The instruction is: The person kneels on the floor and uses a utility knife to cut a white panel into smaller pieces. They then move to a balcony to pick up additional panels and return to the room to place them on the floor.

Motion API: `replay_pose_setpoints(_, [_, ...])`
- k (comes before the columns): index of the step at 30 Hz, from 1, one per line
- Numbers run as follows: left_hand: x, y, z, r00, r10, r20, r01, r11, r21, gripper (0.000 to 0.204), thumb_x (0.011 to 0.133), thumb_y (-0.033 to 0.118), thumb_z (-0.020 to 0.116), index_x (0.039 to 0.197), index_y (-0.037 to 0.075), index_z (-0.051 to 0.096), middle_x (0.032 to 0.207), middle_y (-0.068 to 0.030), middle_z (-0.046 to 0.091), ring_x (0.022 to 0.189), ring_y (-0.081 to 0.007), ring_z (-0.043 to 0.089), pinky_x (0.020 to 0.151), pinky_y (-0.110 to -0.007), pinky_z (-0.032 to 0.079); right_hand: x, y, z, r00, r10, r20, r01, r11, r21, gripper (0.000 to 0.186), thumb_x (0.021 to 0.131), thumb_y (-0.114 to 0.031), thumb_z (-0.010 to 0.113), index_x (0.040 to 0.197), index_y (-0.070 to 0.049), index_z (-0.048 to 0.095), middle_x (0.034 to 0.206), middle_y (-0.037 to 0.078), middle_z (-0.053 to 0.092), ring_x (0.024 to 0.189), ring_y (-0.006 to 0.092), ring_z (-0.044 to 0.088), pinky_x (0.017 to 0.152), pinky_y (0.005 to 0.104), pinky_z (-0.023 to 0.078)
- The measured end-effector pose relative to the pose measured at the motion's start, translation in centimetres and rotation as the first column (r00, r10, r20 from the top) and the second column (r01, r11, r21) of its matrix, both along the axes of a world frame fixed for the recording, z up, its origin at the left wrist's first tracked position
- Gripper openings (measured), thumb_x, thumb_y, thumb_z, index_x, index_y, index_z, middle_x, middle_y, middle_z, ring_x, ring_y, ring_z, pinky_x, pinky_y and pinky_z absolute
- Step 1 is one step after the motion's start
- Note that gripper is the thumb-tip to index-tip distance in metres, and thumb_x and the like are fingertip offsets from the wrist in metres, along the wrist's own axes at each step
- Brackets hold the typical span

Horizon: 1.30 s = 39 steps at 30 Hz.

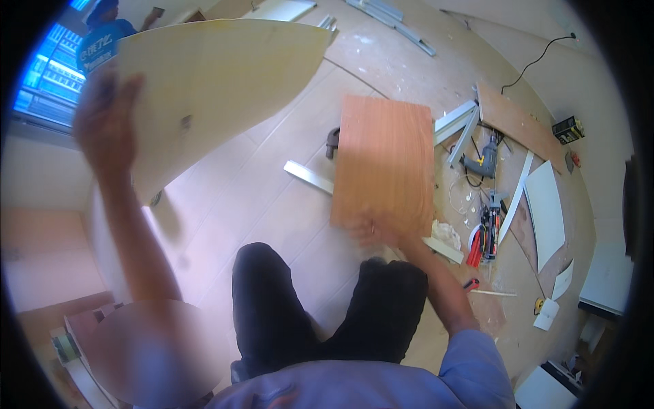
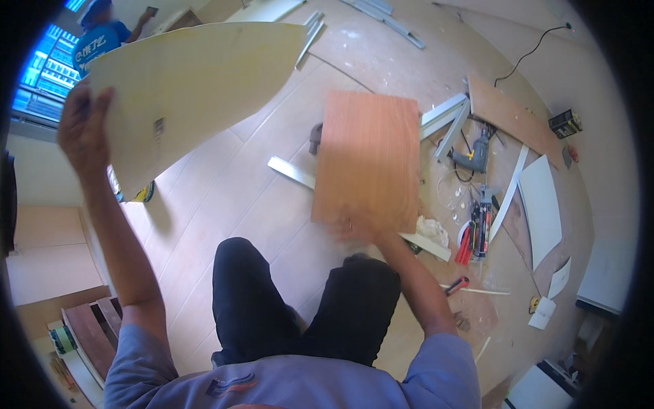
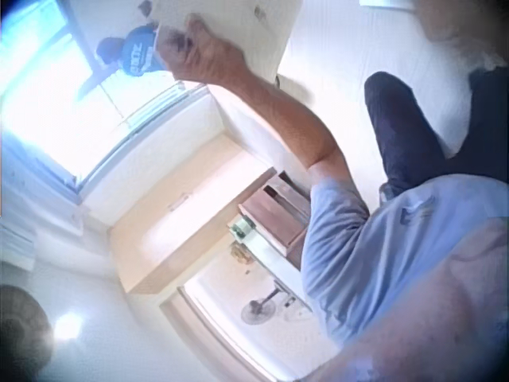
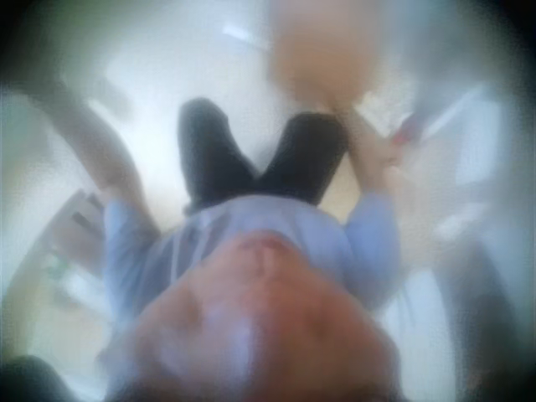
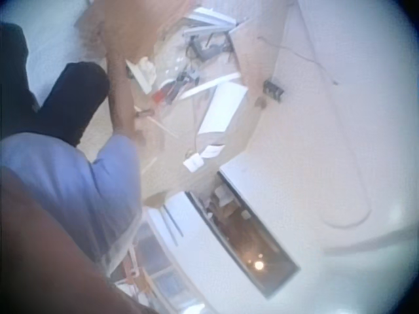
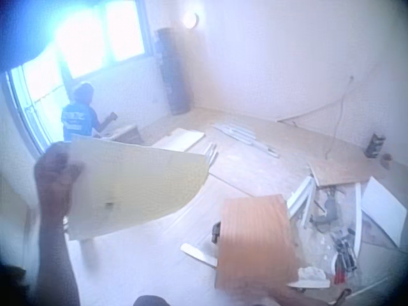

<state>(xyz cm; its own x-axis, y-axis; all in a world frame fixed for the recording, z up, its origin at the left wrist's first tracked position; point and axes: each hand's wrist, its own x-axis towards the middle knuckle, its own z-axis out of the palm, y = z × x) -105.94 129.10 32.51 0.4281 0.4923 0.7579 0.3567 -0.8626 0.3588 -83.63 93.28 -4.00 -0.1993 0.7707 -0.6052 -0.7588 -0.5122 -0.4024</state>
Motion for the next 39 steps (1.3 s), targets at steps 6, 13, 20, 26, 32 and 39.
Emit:
replay_pose_setpoints(6, [6.4,-11.7,-6.3,0.883,-0.363,-0.298,0.457,0.810,0.368,0.020,0.078,0.004,0.064,0.097,0.005,0.069,0.115,-0.0082,0.070,0.099,-0.0257,0.068,0.080,-0.037,0.053,7.8,11.2,18.7,0.921,-0.378,-0.094,0.366,0.758,0.539,0.096,0.092,-0.075,0.055,0.154,-0.004,0.036,0.142,0.018,0.057,0.128,0.0329,0.058,0.103,0.0531,0.050])
replay_pose_setpoints(13, [6.3,-20.7,-14.9,0.427,-0.749,-0.506,0.881,0.472,0.045,0.029,0.081,0.020,0.071,0.107,0.008,0.067,0.134,-0.0121,0.058,0.125,-0.0302,0.057,0.093,-0.040,0.050,7.6,5.5,18.4,0.694,-0.528,0.490,0.241,0.812,0.532,0.070,0.087,0.000,0.065,0.152,0.003,0.039,0.139,0.016,0.058,0.125,0.0235,0.060,0.108,0.0381,0.048])
replay_pose_setpoints(20, [7.2,-13.1,-24.7,0.948,-0.248,-0.200,0.200,0.952,-0.232,0.062,0.085,0.035,0.081,0.138,0.013,0.058,0.152,-0.0171,0.045,0.141,-0.0391,0.041,0.115,-0.056,0.031,8.4,-4.6,16.6,0.524,-0.687,0.504,0.358,0.714,0.602,0.082,0.085,0.005,0.066,0.159,-0.006,0.033,0.147,0.011,0.055,0.131,0.0223,0.056,0.110,0.0367,0.046])
replay_pose_setpoints(26, [5.9,-6.2,-30.2,0.823,-0.228,0.520,0.483,-0.198,-0.853,0.052,0.110,0.035,0.046,0.145,-0.004,0.047,0.118,-0.0183,0.069,0.098,-0.0257,0.070,0.081,-0.035,0.057,10.5,-7.4,13.6,0.451,-0.748,0.487,0.416,0.659,0.627,0.079,0.088,0.004,0.066,0.159,-0.007,0.032,0.148,0.013,0.053,0.132,0.0256,0.056,0.111,0.0385,0.046])
replay_pose_setpoints(32, [7.6,-9.0,-31.7,0.802,-0.263,0.535,0.519,-0.136,-0.844,0.041,0.106,0.019,0.055,0.139,-0.005,0.054,0.115,-0.0138,0.070,0.094,-0.0192,0.067,0.080,-0.033,0.055,10.7,-7.6,11.4,0.455,-0.738,0.499,0.434,0.673,0.599,0.082,0.087,0.005,0.067,0.160,-0.006,0.029,0.149,0.015,0.051,0.132,0.0284,0.055,0.112,0.0408,0.045])
replay_pose_setpoints(39, [9.2,-12.1,-35.0,0.863,-0.225,0.453,0.485,0.116,-0.867,0.027,0.103,0.008,0.060,0.127,-0.004,0.063,0.112,-0.0089,0.071,0.099,-0.0136,0.066,0.087,-0.027,0.052,13.4,-7.8,8.1,0.468,-0.660,0.588,0.364,0.750,0.552,0.083,0.087,-0.003,0.076,0.158,-0.005,0.034,0.147,0.014,0.052,0.131,0.0248,0.055,0.111,0.0387,0.046])
